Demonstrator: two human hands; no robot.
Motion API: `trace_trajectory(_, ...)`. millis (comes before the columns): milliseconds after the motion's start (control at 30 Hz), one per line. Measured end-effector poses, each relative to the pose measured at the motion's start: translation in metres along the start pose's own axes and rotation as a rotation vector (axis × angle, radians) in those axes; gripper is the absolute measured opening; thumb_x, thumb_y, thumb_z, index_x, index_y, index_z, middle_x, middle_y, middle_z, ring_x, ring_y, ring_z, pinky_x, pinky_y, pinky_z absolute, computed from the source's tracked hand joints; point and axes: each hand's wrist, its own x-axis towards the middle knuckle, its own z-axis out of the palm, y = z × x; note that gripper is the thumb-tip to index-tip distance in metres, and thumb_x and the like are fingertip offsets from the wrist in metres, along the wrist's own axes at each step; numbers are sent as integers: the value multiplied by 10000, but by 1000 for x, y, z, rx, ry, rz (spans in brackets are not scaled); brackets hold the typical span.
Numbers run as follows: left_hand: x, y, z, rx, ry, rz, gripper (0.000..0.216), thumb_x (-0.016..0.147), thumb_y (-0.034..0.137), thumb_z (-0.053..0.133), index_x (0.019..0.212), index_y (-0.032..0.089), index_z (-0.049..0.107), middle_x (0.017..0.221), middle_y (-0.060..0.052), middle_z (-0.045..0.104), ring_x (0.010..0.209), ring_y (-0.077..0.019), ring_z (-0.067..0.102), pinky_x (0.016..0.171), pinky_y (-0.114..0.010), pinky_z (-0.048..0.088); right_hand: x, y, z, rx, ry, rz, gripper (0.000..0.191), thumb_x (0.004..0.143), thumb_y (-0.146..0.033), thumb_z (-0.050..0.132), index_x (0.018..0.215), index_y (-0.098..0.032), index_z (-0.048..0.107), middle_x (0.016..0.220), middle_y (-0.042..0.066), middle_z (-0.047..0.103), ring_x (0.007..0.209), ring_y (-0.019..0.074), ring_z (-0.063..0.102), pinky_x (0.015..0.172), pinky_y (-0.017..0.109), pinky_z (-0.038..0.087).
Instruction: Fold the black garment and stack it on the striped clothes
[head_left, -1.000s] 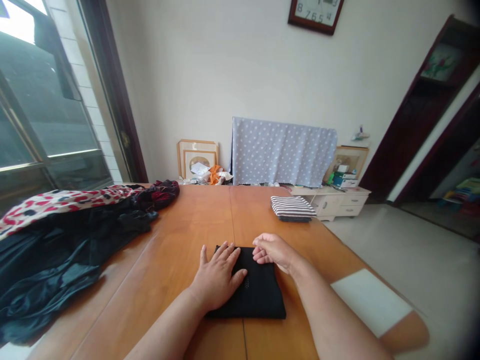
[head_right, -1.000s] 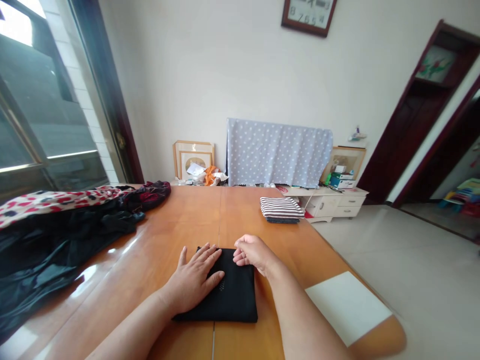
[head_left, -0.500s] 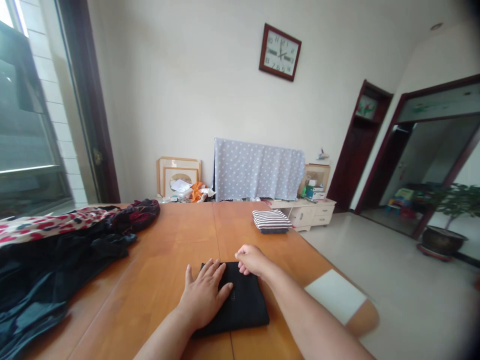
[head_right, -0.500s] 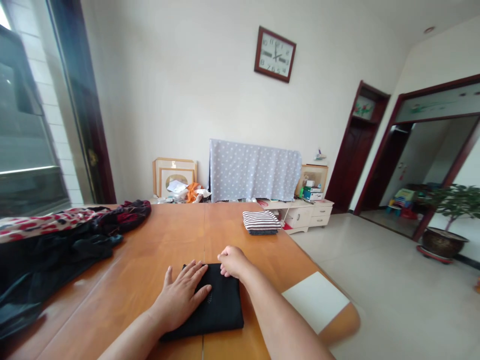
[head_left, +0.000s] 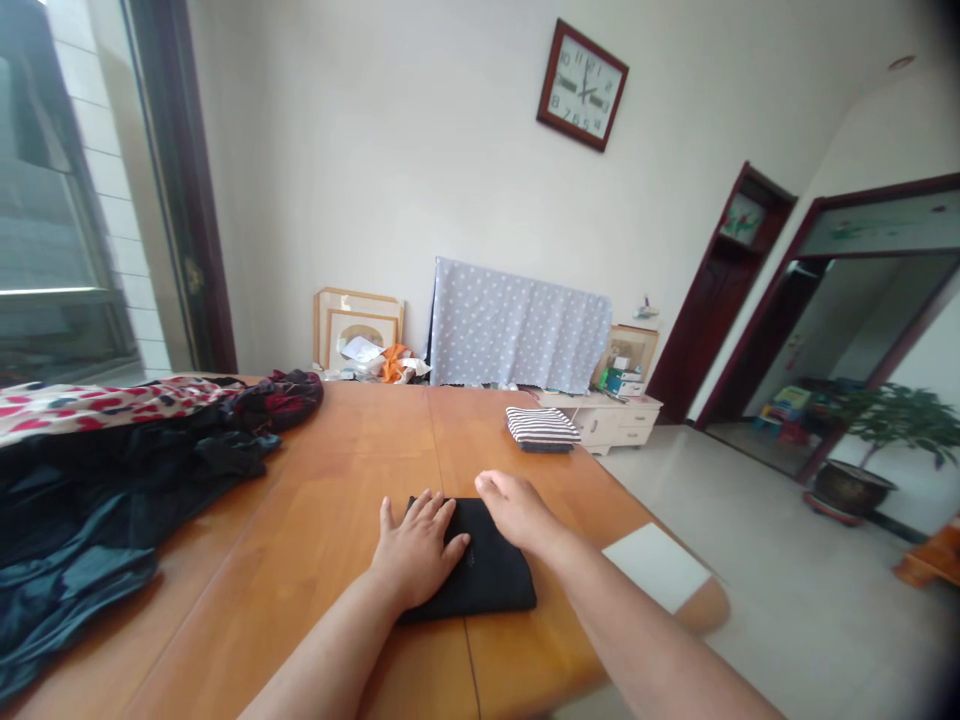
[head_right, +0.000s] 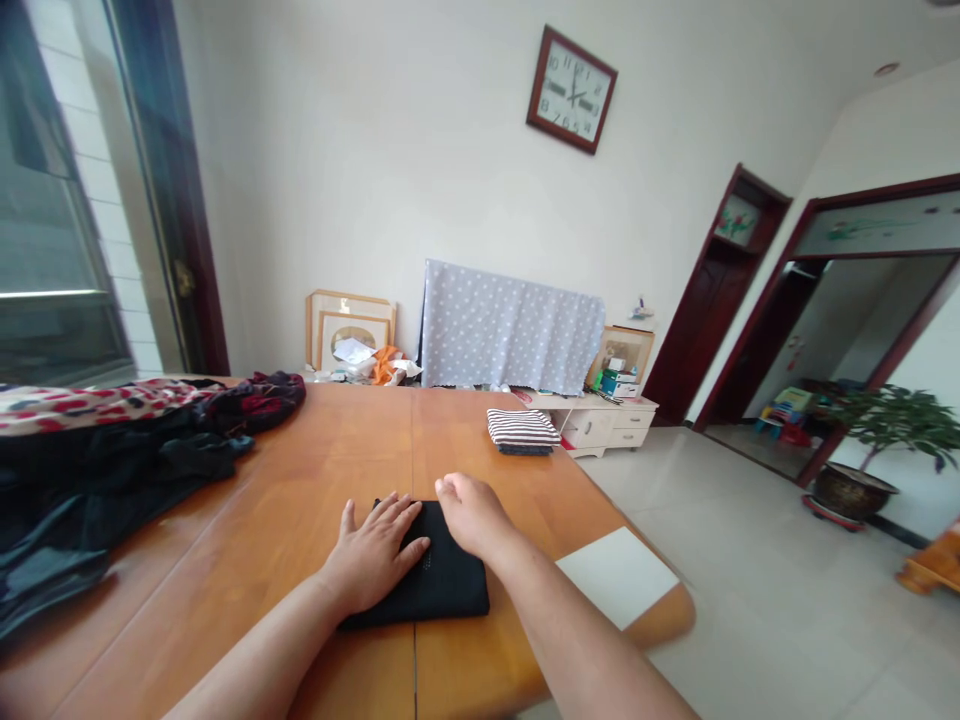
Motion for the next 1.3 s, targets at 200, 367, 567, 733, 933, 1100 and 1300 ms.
trace_trajectory(200,-2,-1,0,-13,-22,-3,573,953,530,312,1464,301,435,1576,-64,350,1489,-297,204,1122,-722,-24,-43,3,41,-189,-166,-39,823,953,-673,244,1542,-99,282,1621,130,185,1510,283,101,1218,442,79)
trace_trajectory(367,-2,-3,5,-13,-1,-6,577,945,528,334,1468,303,431,1580,-52,341,1495,-297,183,1123,-720,-21,-50,18,50,-216,-169,-42,836,941,-704,213,1564,-145,218,1634,63,94,1518,256,23,1225,449,23)
trace_trajectory(567,-3,0,4,-17,-6,-39,584,942,560,321,1463,324,437,1586,-49,333,1501,-304,157,1139,-694,-13,-49,19,49,-220,-185,-43,827,938,-709,210,1568,-174,203,1635,39,84,1517,266,13,1226,454,13)
trace_trajectory(733,-3,-4,3,-52,-9,-17,568,935,544,367,1449,320,457,1576,-61,353,1494,-303,188,1138,-681,-51,-48,22,52,-174,-154,-40,841,931,-718,246,1557,-157,246,1634,63,106,1516,268,36,1231,450,29)
trace_trajectory(933,6,-35,-18,-415,246,-207,523,924,574,413,1316,266,572,1416,-100,567,1391,-307,407,1156,-641,76,-50,29,34,236,-21,21,773,938,-701,290,1507,-185,383,1597,71,287,1493,225,203,1229,405,159)
trace_trajectory(1100,12,-64,-31,-997,598,-557,440,878,528,476,1083,178,645,1180,-120,692,1140,-269,612,970,-403,464,-47,32,12,278,126,120,803,923,-715,314,1464,-138,453,1546,104,389,1462,228,294,1225,379,191)
trace_trajectory(1300,15,-80,-26,-1226,739,-728,379,835,497,509,1014,181,618,1116,-100,687,1062,-238,623,861,-365,491,-42,32,28,-68,7,68,851,928,-720,247,1542,-133,293,1621,83,204,1511,226,115,1238,403,110)
